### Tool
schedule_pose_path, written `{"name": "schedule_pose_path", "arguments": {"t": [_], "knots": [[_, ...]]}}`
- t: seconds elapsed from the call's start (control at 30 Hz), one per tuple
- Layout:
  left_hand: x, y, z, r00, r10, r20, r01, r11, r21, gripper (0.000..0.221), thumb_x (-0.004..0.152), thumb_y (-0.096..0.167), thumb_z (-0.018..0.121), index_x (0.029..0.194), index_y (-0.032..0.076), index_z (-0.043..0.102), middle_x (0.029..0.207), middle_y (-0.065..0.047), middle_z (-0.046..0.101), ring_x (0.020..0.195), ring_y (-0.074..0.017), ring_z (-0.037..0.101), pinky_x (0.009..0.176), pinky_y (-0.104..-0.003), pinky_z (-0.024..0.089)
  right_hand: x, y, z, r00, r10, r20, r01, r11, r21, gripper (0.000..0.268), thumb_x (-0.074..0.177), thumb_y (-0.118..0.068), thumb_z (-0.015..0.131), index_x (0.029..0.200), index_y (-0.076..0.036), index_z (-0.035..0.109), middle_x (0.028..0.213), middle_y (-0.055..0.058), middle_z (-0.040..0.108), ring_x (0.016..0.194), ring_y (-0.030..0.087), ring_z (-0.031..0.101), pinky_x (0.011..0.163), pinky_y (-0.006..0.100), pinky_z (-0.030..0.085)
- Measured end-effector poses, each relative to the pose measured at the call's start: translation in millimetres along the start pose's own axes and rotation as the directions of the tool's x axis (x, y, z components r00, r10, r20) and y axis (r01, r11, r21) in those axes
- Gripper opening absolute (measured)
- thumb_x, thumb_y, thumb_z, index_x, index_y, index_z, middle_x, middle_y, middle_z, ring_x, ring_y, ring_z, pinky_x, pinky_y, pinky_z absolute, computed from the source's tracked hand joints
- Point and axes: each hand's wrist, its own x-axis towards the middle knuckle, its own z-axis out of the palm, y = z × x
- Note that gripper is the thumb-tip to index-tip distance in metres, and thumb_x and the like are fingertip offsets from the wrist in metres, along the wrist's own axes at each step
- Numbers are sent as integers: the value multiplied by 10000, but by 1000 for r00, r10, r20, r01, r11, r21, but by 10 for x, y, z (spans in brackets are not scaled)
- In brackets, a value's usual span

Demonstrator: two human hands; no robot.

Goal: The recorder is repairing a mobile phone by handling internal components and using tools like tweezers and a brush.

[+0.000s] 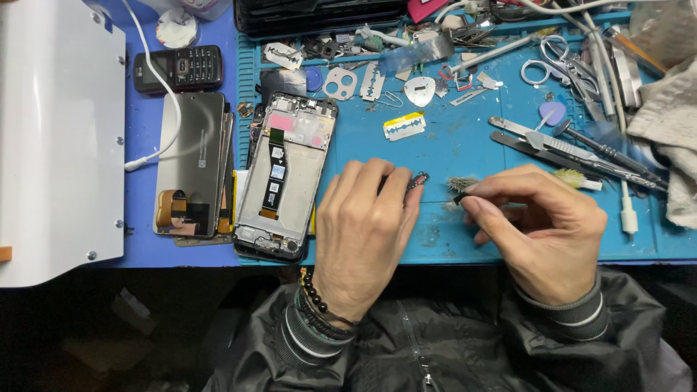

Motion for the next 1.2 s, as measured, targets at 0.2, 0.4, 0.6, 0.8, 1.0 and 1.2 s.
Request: {"name": "schedule_pose_path", "arguments": {"t": [0.2, 0.4, 0.6, 0.8, 1.0, 1.2], "knots": [[-32, 3, -118, 984, 138, -116, -141, 990, -24, 220, 925, 64, 833, 1066, -20, 688, 940, -110, 723, 821, -291, 696, 772, -402, 548, -5, 41, -9, 999, -18, -28, 19, 999, 36, 146, 940, 94, 708, 1076, 53, 674, 1082, 124, 672, 849, 127, 671, 615, 219, 578], [-81, 63, -86, 964, 123, -236, -181, 953, -242, 273, 922, 56, 875, 1103, -25, 688, 993, -133, 744, 979, -313, 775, 854, -340, 645, -55, 169, -69, 998, 65, 4, -64, 969, 239, 109, 983, 105, 678, 1084, 64, 675, 967, 164, 684, 720, 181, 687, 575, 254, 576], [-104, 79, -79, 949, 186, -256, -251, 934, -253, 253, 948, 26, 861, 1115, -56, 689, 1052, -156, 750, 981, -301, 776, 905, -349, 660, -81, 214, -19, 999, 37, -28, -24, 935, 354, 116, 997, 104, 651, 1100, 50, 643, 989, 178, 707, 789, 216, 739, 656, 308, 642], [-108, 106, -129, 941, 195, -277, -273, 921, -280, 258, 971, 11, 849, 1150, -76, 686, 1079, -165, 744, 1013, -294, 785, 936, -350, 667, -72, 224, -9, 997, -29, -67, 46, 962, 269, 59, 1028, 95, 672, 1073, 69, 644, 1033, 173, 703, 846, 196, 722, 723, 301, 649], [-99, 124, -151, 943, 193, -272, -259, 938, -229, 273, 947, 14, 863, 1136, -81, 689, 1071, -179, 745, 1013, -318, 780, 943, -374, 665, -70, 229, 5, 997, -54, -57, 69, 955, 289, 54, 1026, 88, 674, 1061, 62, 642, 1020, 167, 710, 871, 193, 732, 719, 310, 663], [-102, 125, -154, 948, 184, -260, -255, 927, -274, 266, 963, 12, 860, 1146, -75, 687, 1080, -168, 747, 1024, -294, 785, 934, -350, 669, -68, 251, 9, 997, -57, -52, 69, 957, 281, 65, 1015, 96, 680, 1057, 60, 646, 1018, 162, 711, 865, 187, 732, 734, 308, 659]]}}
